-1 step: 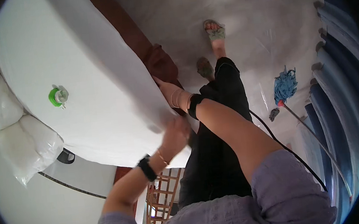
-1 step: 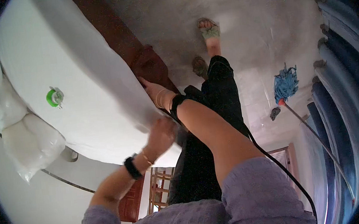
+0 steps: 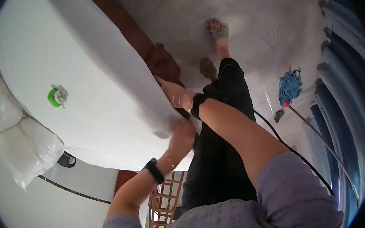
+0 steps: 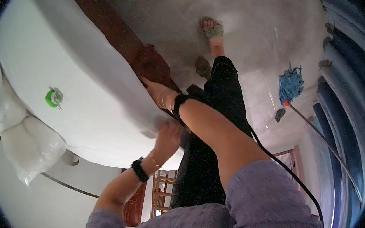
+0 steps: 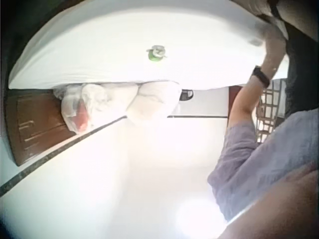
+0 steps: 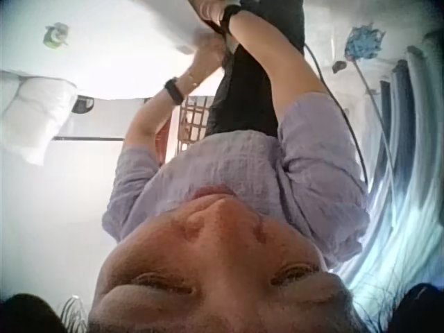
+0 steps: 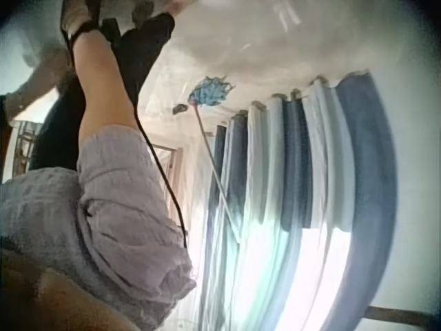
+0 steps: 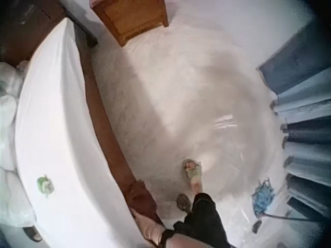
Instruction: The recorder moves a small nightstand, wipes it with a rag, and then mops the floor in a bedroom.
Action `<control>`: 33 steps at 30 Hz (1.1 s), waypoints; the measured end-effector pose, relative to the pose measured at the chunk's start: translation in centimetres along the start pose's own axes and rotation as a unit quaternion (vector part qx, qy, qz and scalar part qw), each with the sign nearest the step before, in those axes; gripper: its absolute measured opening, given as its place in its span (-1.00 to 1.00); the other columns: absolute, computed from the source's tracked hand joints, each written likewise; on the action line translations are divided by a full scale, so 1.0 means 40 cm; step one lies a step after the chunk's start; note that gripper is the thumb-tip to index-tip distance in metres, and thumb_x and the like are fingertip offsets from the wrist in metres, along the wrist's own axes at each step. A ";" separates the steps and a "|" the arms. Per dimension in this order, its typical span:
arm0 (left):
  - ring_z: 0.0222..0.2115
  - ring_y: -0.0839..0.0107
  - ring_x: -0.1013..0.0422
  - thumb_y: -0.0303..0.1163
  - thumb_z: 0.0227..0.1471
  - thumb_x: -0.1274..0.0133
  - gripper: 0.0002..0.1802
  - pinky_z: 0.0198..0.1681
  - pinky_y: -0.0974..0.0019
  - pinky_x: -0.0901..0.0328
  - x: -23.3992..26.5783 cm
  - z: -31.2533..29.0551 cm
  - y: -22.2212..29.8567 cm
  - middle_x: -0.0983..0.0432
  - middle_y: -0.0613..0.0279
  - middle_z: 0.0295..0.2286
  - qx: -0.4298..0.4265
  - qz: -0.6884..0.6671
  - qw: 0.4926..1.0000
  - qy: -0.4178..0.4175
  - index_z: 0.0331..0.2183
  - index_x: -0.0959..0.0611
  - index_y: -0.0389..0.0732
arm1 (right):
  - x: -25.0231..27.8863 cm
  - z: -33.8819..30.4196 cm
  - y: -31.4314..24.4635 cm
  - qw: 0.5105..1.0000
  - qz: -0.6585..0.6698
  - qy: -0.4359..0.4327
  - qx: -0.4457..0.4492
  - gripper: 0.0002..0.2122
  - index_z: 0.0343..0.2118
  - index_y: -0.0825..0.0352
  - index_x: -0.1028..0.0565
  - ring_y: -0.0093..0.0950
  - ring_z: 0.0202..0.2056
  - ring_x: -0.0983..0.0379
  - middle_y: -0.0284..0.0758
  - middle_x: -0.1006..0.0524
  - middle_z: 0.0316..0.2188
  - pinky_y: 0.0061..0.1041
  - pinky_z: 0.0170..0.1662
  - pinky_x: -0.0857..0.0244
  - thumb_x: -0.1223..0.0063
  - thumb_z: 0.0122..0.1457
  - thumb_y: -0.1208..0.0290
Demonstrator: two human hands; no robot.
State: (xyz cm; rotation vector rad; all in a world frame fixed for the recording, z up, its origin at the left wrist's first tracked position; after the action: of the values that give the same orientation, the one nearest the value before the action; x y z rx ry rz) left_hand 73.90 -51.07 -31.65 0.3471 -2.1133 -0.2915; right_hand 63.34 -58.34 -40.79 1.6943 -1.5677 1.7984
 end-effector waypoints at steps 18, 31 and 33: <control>-0.21 0.38 -0.43 -0.23 0.09 0.17 -0.68 -0.18 0.13 -0.09 -0.398 -0.018 0.448 -0.56 0.39 -0.26 -0.080 0.143 0.854 -0.495 -0.20 -0.64 0.05 | -0.141 -0.006 0.025 0.997 -0.008 -0.012 -0.080 -0.32 0.23 0.02 -0.08 -0.49 0.28 0.17 -0.40 -0.04 0.26 -0.17 0.31 0.41 -0.12 0.02 0.29; -0.43 0.33 -0.38 -0.45 -0.23 0.00 -0.90 -0.24 0.34 -0.17 -0.294 -0.272 0.532 -0.49 0.17 -0.56 0.087 -0.043 0.961 -0.259 -0.61 -0.62 -0.15 | -0.196 -0.139 -0.222 0.992 0.014 0.082 -0.094 -0.68 -0.09 -0.05 -0.52 -0.31 0.30 0.39 -0.59 -0.10 0.22 -0.03 0.25 0.22 -0.08 0.03 0.25; -0.43 0.36 -0.38 -0.39 -0.27 -0.04 -0.89 -0.23 0.35 -0.14 -0.237 -0.291 0.540 -0.49 0.18 -0.58 0.083 0.008 0.977 -0.198 -0.60 -0.65 -0.11 | -0.267 -0.175 -0.306 0.989 0.021 0.107 -0.102 -0.70 -0.11 -0.05 -0.53 -0.33 0.30 0.38 -0.59 -0.10 0.22 -0.01 0.25 0.23 -0.05 0.04 0.23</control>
State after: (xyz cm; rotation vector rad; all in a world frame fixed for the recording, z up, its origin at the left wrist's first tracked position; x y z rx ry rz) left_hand 85.80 -28.42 -25.55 0.3939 -2.5414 -0.1845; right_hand 71.68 -42.75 -41.46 1.3401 -1.6409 1.7063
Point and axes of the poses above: each hand's wrist, its own z-axis towards the middle knuckle, its own x-axis out of the back of the hand, y = z × x, the point moved 2 cm from there along z, towards the middle knuckle
